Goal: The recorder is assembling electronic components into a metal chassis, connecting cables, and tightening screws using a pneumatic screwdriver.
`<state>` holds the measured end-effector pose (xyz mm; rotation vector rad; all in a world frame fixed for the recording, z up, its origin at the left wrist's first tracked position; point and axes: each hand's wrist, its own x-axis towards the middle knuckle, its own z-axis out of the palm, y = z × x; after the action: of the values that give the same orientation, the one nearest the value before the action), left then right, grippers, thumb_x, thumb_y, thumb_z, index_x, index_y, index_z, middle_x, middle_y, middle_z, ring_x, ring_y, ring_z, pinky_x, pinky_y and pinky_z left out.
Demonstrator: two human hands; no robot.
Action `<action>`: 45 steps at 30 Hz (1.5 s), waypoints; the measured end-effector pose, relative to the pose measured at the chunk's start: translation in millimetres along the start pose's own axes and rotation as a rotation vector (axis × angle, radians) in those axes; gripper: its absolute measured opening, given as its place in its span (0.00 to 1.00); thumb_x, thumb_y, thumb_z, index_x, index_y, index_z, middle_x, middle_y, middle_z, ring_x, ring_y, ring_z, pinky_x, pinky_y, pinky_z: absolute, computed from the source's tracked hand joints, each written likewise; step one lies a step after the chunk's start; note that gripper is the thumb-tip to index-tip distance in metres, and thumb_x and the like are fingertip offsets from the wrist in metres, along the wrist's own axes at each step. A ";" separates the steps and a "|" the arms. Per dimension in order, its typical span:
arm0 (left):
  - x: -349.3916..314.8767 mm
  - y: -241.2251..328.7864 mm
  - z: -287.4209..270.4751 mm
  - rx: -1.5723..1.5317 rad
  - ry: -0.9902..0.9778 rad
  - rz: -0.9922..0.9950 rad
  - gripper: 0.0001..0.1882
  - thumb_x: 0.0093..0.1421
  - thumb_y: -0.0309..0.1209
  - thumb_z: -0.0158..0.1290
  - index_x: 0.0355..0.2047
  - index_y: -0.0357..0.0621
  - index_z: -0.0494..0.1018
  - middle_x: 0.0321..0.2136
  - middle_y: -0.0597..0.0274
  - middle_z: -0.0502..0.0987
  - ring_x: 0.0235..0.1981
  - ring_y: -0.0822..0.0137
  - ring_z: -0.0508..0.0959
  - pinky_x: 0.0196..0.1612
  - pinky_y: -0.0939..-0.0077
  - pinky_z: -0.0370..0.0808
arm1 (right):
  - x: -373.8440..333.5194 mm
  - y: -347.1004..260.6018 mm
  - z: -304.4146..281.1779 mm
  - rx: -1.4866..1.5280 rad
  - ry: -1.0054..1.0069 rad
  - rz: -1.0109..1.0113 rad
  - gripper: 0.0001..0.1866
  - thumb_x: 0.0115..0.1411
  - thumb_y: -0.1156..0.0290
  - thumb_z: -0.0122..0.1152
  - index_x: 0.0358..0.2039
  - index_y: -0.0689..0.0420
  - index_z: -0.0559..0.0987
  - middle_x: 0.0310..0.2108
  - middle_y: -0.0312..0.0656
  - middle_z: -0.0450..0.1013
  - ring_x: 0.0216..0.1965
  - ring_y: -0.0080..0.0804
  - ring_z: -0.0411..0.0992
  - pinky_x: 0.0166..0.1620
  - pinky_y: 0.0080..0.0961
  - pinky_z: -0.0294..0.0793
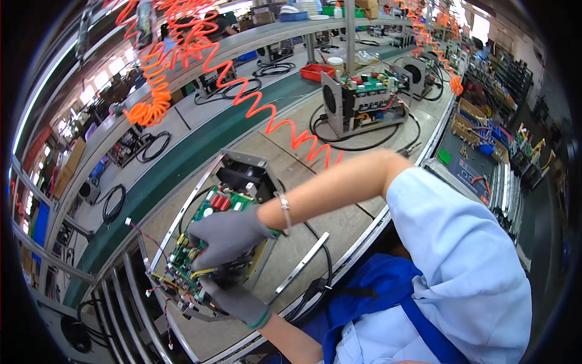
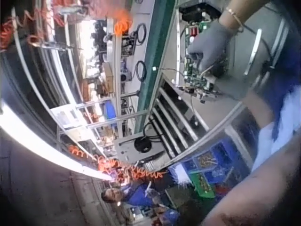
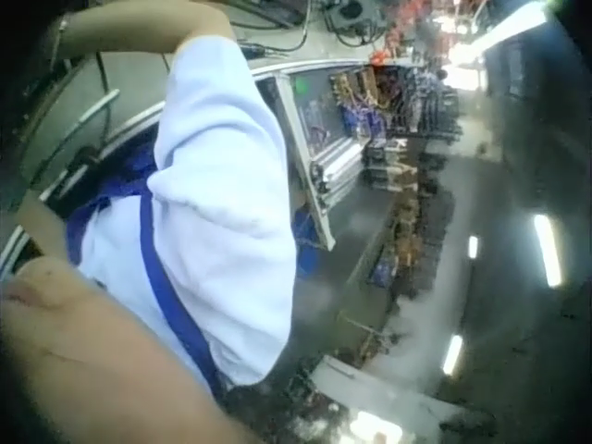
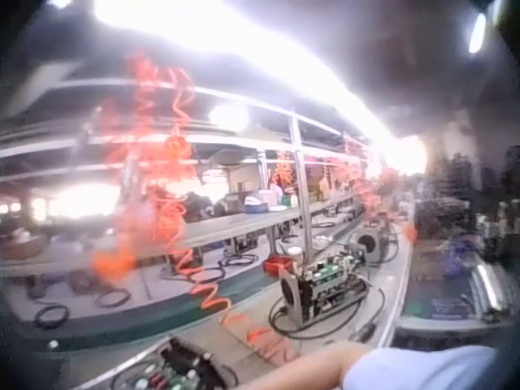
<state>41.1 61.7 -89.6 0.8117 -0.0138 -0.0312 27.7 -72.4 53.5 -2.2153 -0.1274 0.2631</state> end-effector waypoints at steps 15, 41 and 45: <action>-8.3 2.3 -156.7 1.464 0.070 0.403 0.29 0.55 0.40 0.59 0.53 0.37 0.67 0.45 0.48 0.74 0.41 0.49 0.74 0.46 0.58 0.71 | -39.8 165.4 23.1 0.054 1.016 -0.243 0.44 0.47 0.56 0.62 0.60 0.62 0.55 0.54 0.60 0.59 0.56 0.56 0.59 0.58 0.41 0.60; 137.2 -45.2 -198.9 1.223 -0.027 0.389 0.23 0.58 0.37 0.52 0.50 0.37 0.69 0.43 0.52 0.74 0.39 0.55 0.73 0.44 0.62 0.70 | -6.5 223.3 20.7 0.202 0.727 0.095 0.29 0.48 0.70 0.53 0.55 0.51 0.69 0.41 0.55 0.74 0.43 0.52 0.73 0.45 0.42 0.72; 144.0 -20.3 -189.2 1.201 -0.033 0.418 0.22 0.59 0.37 0.51 0.50 0.37 0.69 0.43 0.52 0.74 0.39 0.56 0.73 0.44 0.63 0.70 | 12.1 213.6 30.3 0.225 0.775 0.083 0.21 0.46 0.74 0.53 0.45 0.56 0.74 0.39 0.55 0.75 0.43 0.52 0.73 0.43 0.43 0.73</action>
<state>189.2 180.2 -234.5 1.9928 -0.2521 0.3946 32.1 -177.3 -135.3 -1.9527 0.3982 -0.5177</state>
